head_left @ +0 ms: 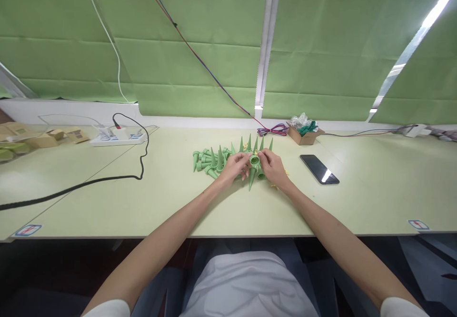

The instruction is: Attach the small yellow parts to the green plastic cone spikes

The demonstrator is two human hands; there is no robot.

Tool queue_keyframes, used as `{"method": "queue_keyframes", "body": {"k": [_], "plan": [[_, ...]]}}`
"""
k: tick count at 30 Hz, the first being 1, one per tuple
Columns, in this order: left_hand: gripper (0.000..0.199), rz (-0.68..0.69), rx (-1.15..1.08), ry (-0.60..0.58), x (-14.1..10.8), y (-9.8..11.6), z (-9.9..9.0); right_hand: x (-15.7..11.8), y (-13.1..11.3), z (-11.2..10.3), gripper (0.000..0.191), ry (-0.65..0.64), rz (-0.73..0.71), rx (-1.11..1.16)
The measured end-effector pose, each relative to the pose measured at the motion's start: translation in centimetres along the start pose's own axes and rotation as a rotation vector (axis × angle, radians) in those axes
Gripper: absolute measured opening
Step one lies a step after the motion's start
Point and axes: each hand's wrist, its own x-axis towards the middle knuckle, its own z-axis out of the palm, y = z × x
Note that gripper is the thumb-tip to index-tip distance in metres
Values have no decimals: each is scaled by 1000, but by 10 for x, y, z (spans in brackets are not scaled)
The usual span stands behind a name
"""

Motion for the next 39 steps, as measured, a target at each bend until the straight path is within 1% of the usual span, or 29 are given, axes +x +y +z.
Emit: {"method": "queue_keyframes", "body": {"k": [5,9,14,19,23,26,31,35,37,39], "plan": [[45,14,11,-8,-2,3,1,1,0,-1,37,-14,-29,-50],[44,49,21,-19,-1,1,-1,1,-1,-2,40,-21,-35,-81],[44,128,74,21,2,-2,-4,2,-1,-2,42,-40,-42,-112],[41,216,181,0,-2,0,-3,2,1,-2,44,-45,-32,-136],[36,325,316,59,-6,0,1,2,3,-1,47,-35,-21,-141],[35,366,361,107,-7,-1,4,3,2,1,50,-20,-20,-135],[37,328,271,156,-6,-1,9,3,0,5,50,7,-9,-104],[36,300,235,216,-5,0,8,3,-1,5,47,42,-2,-93],[42,267,227,245,-4,0,6,3,0,4,45,66,7,-85],[51,203,227,234,-2,0,4,2,1,3,42,79,19,-66]]}}
